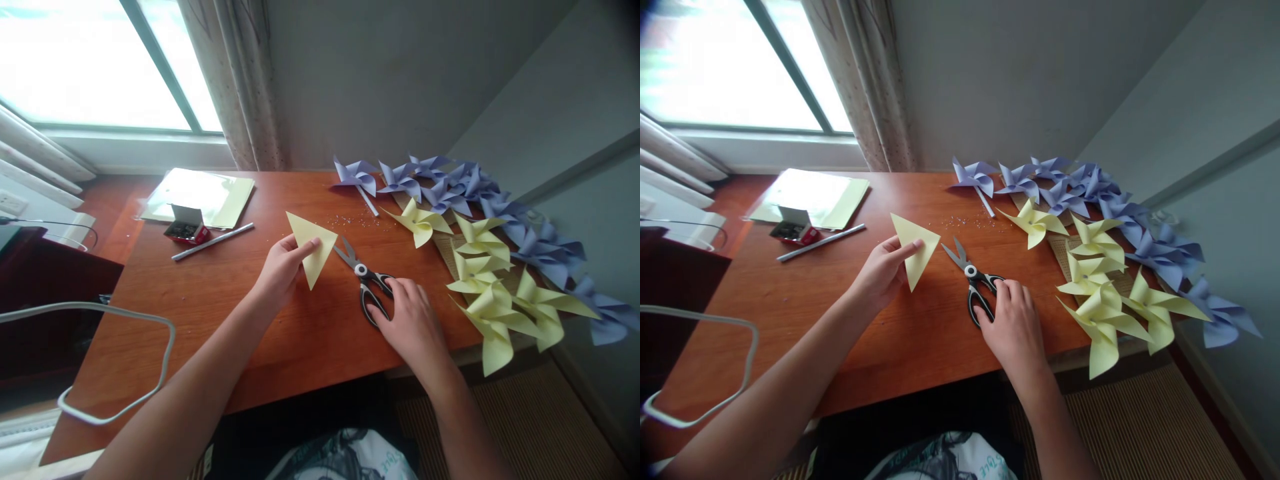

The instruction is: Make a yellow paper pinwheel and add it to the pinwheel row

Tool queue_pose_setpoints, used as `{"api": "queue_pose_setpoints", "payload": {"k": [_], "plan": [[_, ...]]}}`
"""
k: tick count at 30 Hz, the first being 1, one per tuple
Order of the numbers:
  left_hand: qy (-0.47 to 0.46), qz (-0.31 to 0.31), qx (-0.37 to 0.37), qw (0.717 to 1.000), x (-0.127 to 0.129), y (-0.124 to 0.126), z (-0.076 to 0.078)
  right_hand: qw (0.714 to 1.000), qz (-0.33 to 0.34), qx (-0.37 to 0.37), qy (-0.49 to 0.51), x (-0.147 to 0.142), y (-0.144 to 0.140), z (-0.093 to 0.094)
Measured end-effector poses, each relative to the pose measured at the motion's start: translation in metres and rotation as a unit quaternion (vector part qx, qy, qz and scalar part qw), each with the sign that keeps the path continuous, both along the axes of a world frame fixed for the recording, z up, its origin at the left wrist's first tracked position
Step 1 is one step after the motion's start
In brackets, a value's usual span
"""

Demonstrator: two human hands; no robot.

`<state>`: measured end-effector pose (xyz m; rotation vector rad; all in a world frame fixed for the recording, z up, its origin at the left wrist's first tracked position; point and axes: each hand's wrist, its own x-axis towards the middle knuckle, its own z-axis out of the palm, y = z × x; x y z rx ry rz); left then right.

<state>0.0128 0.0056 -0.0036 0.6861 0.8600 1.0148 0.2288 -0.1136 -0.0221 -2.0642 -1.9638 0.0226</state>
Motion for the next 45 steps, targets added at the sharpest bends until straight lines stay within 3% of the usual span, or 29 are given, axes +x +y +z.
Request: {"api": "queue_pose_setpoints", "payload": {"k": [7,9,11,13,15,17,20,27,35,45], "plan": [[0.032,0.03,0.024,0.999,-0.007,0.002,-0.004,0.999,-0.013,-0.044,-0.009,0.003,0.019,0.009],[0.036,0.046,0.025,0.998,-0.009,0.002,-0.002,0.997,-0.032,-0.054,0.043,0.006,0.024,0.014],[0.032,0.061,0.027,0.997,-0.01,0.002,0.0,0.983,-0.053,-0.068,0.161,0.009,0.027,0.018],[0.028,0.075,0.037,0.996,-0.01,0.001,0.003,0.933,-0.069,-0.097,0.34,0.012,0.03,0.021],[0.029,0.09,0.051,0.994,-0.01,0.0,0.006,0.848,-0.062,-0.134,0.51,0.009,0.031,0.021],[0.035,0.104,0.068,0.992,-0.009,-0.002,0.008,0.778,-0.028,-0.15,0.609,0.003,0.033,0.019],[0.055,0.114,0.088,0.988,-0.007,-0.004,0.009,0.74,0.04,-0.123,0.66,-0.013,0.042,0.014],[0.092,0.143,0.121,0.978,-0.006,-0.007,0.013,0.723,0.107,-0.161,0.663,-0.041,0.072,0.014],[0.103,0.171,0.139,0.97,-0.008,-0.007,0.018,0.7,0.119,-0.191,0.677,-0.046,0.066,0.009],[0.111,0.165,0.131,0.971,-0.008,-0.008,0.018,0.726,0.095,-0.187,0.655,-0.051,0.066,0.008]]}}
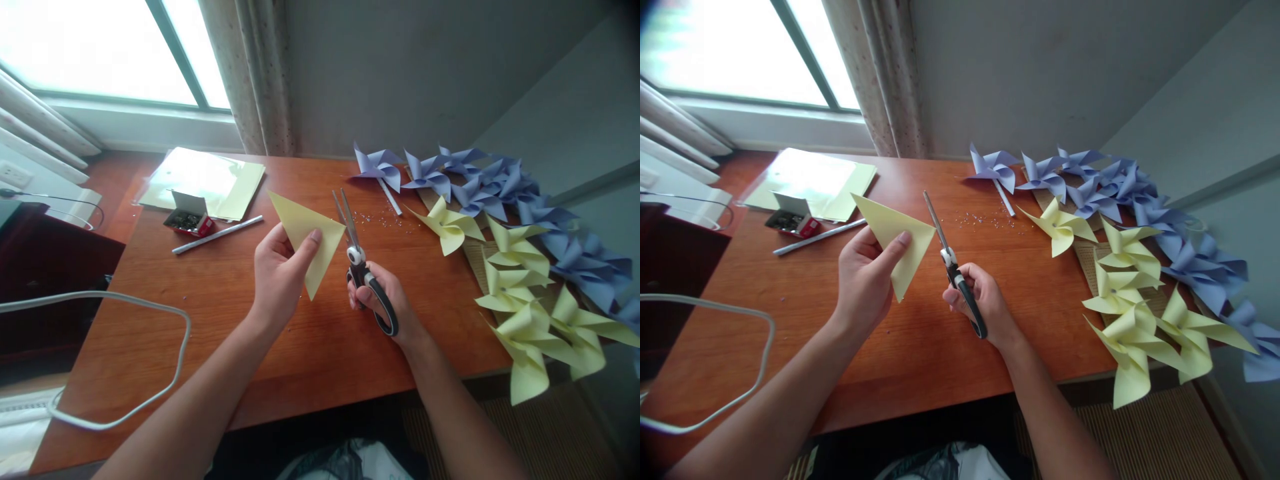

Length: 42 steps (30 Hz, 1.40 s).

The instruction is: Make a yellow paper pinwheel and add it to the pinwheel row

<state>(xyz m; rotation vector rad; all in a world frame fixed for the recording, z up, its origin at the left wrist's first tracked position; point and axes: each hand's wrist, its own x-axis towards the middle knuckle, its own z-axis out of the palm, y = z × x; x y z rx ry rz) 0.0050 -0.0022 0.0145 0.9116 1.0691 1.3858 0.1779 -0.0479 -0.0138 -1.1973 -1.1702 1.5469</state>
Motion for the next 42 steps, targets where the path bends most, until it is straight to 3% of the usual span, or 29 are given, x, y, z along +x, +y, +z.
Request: {"api": "queue_pose_setpoints", "payload": {"k": [10,22,42], "plan": [[-0.002,-0.012,0.028,1.0,0.001,0.003,-0.01,0.995,-0.057,0.02,-0.085,0.001,-0.001,-0.003],[0.017,-0.013,0.043,0.999,0.001,0.004,-0.014,0.966,-0.118,0.087,-0.211,0.005,-0.002,-0.007],[0.007,-0.007,0.034,0.999,0.001,0.009,-0.015,0.962,-0.152,0.067,-0.217,0.007,0.002,-0.011]]}}
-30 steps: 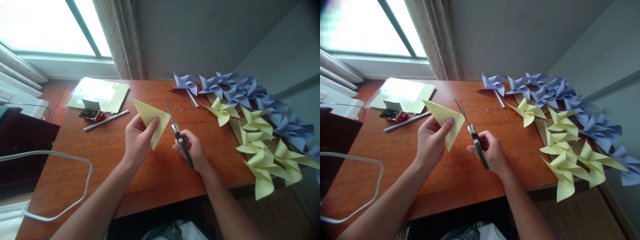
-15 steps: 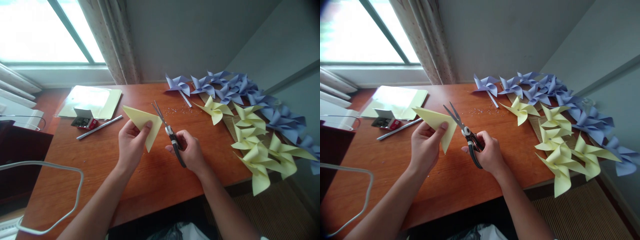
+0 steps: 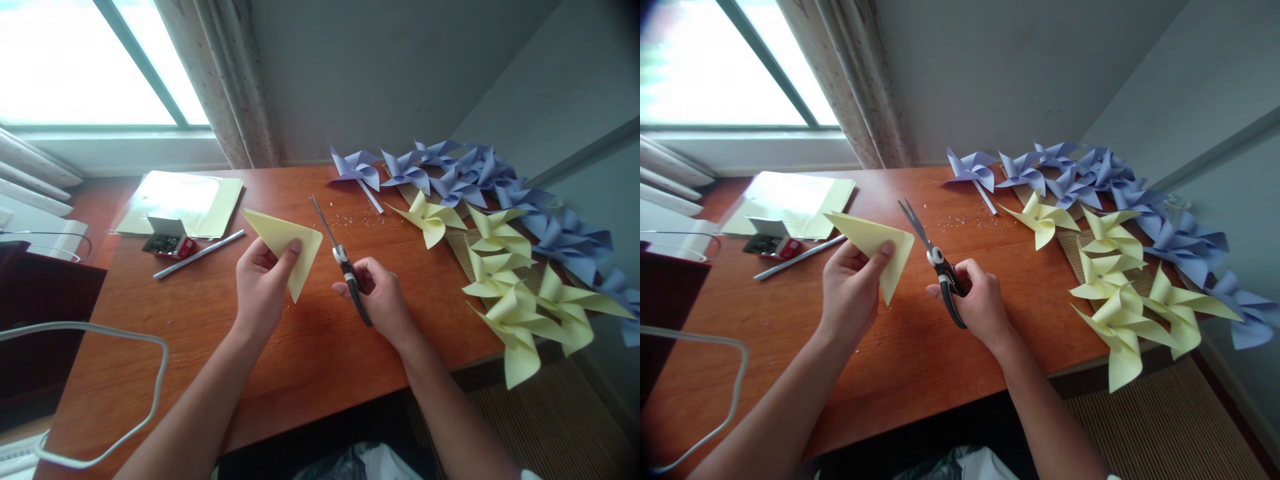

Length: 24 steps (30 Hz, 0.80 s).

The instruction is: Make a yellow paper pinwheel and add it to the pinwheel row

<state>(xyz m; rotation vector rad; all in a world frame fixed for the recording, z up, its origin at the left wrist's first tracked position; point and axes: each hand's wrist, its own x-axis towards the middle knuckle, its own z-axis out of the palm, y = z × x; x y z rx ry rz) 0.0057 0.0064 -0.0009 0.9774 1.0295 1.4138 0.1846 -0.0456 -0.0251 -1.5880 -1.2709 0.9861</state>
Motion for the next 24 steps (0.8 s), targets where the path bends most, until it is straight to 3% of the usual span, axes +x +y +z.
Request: {"api": "queue_pose_setpoints", "payload": {"k": [7,14,17,20,24], "plan": [[-0.013,-0.008,-0.025,1.0,-0.001,0.002,-0.003,0.979,0.001,-0.084,0.188,0.005,0.01,0.007],[-0.026,0.001,-0.037,0.999,-0.003,0.005,-0.006,0.98,-0.019,-0.048,0.191,0.006,0.011,0.007],[-0.027,0.011,-0.04,0.999,-0.004,0.006,-0.006,0.992,0.007,-0.014,0.127,0.012,0.009,0.004],[-0.029,0.017,-0.04,0.999,-0.005,0.007,-0.006,0.997,0.02,0.039,-0.056,0.024,0.005,0.005],[-0.045,0.01,-0.047,0.998,-0.005,0.006,-0.004,0.944,0.026,0.075,-0.321,0.038,-0.001,0.007]]}}
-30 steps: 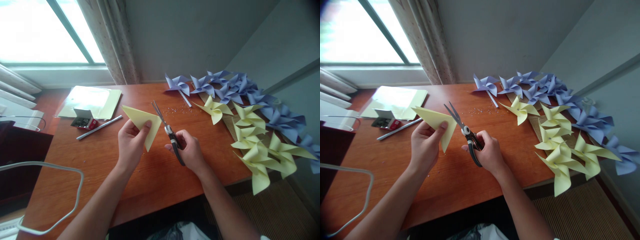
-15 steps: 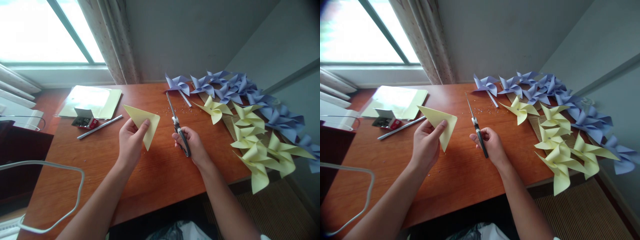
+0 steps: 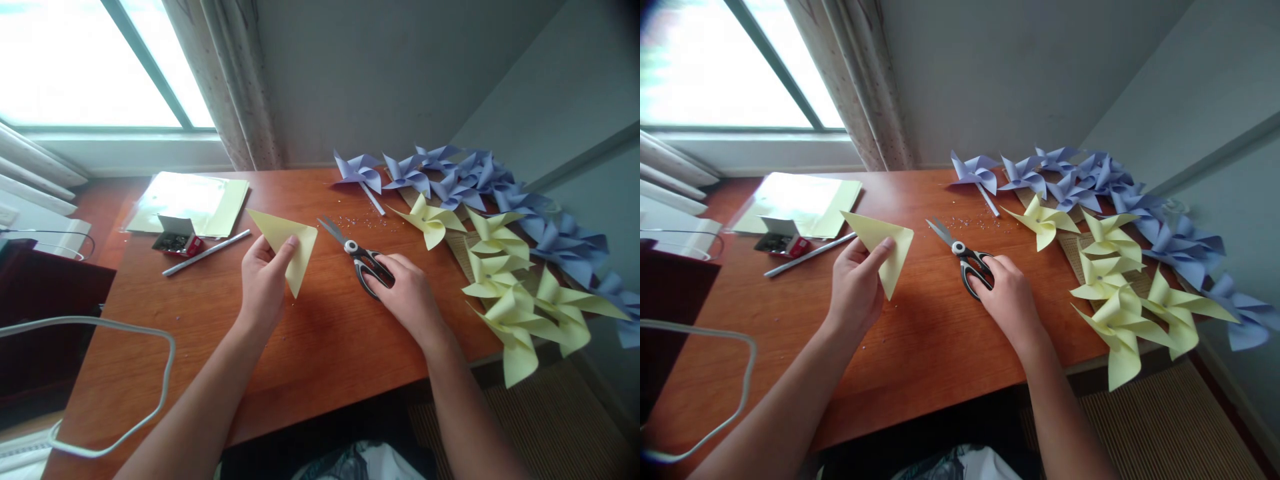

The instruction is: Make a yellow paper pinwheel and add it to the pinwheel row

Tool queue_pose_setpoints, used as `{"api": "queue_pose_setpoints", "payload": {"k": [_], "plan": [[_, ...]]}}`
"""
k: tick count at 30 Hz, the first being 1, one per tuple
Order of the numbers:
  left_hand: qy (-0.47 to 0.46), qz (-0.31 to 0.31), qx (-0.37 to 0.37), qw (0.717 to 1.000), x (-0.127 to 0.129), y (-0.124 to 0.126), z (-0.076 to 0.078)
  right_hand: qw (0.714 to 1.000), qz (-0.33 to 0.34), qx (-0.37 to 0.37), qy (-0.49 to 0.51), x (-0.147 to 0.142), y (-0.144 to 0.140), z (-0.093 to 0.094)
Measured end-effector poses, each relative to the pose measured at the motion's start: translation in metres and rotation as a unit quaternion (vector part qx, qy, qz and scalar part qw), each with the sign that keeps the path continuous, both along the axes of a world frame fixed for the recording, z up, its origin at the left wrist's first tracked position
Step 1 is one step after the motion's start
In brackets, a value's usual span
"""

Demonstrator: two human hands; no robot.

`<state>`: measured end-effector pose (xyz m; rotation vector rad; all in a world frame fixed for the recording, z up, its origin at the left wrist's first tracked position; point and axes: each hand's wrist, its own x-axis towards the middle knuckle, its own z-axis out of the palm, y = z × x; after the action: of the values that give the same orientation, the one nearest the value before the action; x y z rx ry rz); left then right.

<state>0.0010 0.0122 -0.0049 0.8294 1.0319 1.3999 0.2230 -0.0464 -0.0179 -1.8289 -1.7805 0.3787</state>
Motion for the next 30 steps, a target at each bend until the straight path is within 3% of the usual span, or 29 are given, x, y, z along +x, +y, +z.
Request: {"api": "queue_pose_setpoints", "payload": {"k": [4,16,19,24,30], "plan": [[-0.004,-0.013,-0.003,1.0,0.001,-0.002,0.001,0.997,0.02,0.008,-0.078,0.008,-0.001,-0.002],[-0.009,-0.024,-0.01,1.0,0.001,-0.002,-0.002,0.991,0.027,0.017,-0.132,0.005,-0.001,0.003],[-0.003,-0.023,-0.005,1.0,0.001,-0.002,-0.003,0.996,0.032,0.06,-0.065,-0.007,0.004,0.012],[-0.002,-0.019,-0.006,1.0,0.0,0.001,-0.003,0.987,0.107,0.101,0.067,-0.044,0.028,0.03],[0.015,-0.017,-0.01,1.0,-0.003,0.004,-0.002,0.981,0.171,0.086,0.031,-0.081,0.055,0.024]]}}
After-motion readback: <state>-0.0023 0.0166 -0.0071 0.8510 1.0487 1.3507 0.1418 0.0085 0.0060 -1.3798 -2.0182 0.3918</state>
